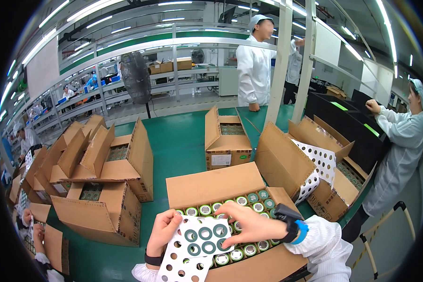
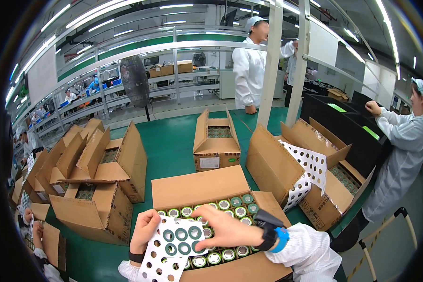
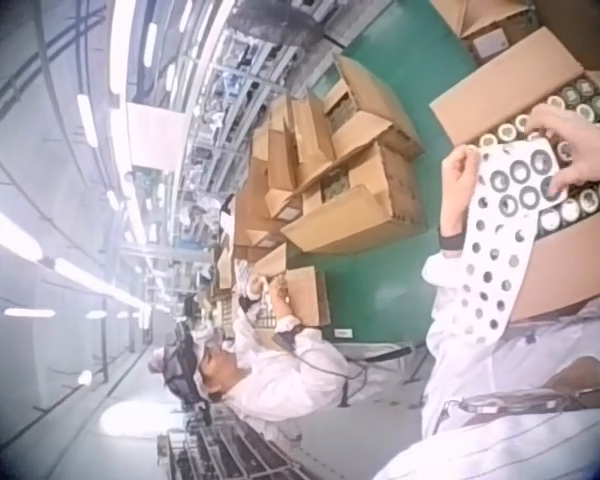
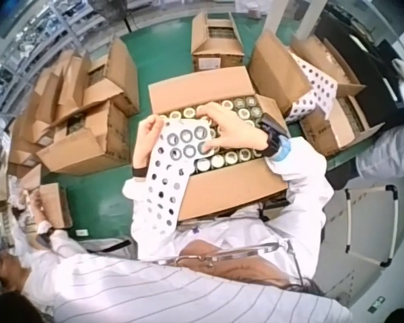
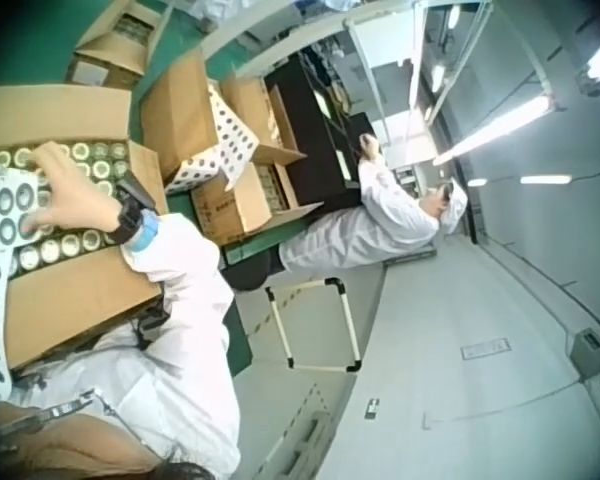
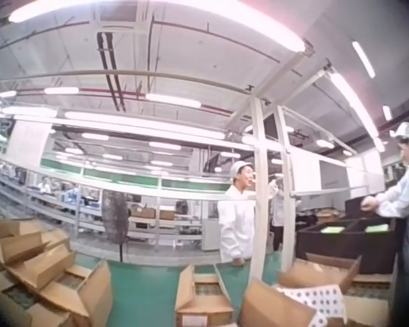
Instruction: The person places a sheet of circular stickers onto a box of batteries, pressing them onto the battery tops by hand. They then peel the remaining paper backing away from the batteries and repeat the process with a new sheet.
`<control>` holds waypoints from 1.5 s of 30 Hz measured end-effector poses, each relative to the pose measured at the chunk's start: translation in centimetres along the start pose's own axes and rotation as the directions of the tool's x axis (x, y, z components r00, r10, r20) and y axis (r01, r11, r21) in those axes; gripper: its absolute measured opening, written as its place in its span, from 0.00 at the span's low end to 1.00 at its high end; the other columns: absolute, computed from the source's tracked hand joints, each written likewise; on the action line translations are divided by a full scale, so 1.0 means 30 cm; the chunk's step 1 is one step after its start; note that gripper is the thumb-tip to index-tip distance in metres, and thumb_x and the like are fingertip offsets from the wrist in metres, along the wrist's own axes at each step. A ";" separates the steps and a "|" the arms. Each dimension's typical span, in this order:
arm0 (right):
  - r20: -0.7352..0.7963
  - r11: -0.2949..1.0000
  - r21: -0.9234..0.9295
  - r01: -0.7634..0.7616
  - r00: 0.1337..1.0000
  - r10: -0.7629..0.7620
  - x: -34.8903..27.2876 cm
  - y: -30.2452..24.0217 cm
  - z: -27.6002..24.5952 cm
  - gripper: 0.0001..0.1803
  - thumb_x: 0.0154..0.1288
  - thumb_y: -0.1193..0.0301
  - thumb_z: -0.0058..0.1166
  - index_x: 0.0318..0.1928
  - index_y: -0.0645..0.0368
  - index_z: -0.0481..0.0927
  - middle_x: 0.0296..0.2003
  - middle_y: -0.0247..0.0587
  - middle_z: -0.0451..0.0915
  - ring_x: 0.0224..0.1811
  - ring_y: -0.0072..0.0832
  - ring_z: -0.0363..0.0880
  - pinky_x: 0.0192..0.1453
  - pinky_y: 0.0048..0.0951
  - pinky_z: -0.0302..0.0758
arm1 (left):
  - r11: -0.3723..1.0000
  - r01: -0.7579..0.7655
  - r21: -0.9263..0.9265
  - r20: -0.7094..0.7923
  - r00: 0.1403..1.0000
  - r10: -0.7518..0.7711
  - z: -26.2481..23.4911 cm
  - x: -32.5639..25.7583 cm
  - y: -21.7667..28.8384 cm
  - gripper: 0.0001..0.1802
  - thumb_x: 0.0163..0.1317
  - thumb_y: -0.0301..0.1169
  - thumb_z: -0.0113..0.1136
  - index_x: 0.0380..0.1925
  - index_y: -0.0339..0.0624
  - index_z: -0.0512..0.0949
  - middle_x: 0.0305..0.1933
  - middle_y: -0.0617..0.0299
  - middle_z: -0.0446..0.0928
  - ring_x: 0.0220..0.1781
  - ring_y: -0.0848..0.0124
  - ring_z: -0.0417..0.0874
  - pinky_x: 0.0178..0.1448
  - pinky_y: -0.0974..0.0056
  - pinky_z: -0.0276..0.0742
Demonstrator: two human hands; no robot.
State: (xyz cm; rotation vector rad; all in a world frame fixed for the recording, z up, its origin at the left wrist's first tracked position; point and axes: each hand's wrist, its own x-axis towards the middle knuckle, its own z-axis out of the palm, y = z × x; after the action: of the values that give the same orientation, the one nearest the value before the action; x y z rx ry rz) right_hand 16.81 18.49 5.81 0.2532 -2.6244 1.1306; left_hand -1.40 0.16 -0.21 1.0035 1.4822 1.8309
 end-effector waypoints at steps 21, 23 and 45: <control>-0.088 0.988 0.090 -0.127 0.987 0.135 0.000 0.112 0.064 0.10 0.56 0.70 0.58 0.36 0.63 0.79 0.25 0.39 0.78 0.25 0.28 0.76 0.28 0.25 0.71 | 0.980 0.037 0.198 0.069 0.996 -0.051 0.013 -0.007 0.045 0.08 0.49 0.17 0.61 0.32 0.29 0.79 0.24 0.62 0.79 0.24 0.82 0.76 0.27 0.79 0.70; -0.075 0.993 0.061 -0.104 0.991 0.108 0.006 0.101 0.064 0.09 0.56 0.69 0.58 0.34 0.63 0.79 0.25 0.41 0.78 0.23 0.28 0.75 0.27 0.25 0.70 | 0.981 0.056 0.186 0.049 0.997 -0.066 0.007 -0.011 0.041 0.06 0.49 0.17 0.61 0.30 0.30 0.80 0.23 0.62 0.78 0.24 0.83 0.76 0.26 0.79 0.69; -0.178 0.992 -0.013 -0.123 0.977 0.119 -0.002 0.085 0.074 0.09 0.60 0.70 0.53 0.38 0.59 0.69 0.19 0.40 0.72 0.19 0.35 0.70 0.24 0.30 0.66 | 0.955 -0.044 0.293 0.094 0.995 0.017 0.001 0.001 0.025 0.07 0.52 0.25 0.61 0.25 0.30 0.79 0.16 0.68 0.73 0.19 0.86 0.69 0.21 0.79 0.61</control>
State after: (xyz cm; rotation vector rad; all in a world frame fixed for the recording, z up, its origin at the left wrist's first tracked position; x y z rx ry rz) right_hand 15.79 18.62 2.59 -0.0125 -2.5223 1.1036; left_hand -1.38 0.02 0.54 1.2390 1.7259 1.5896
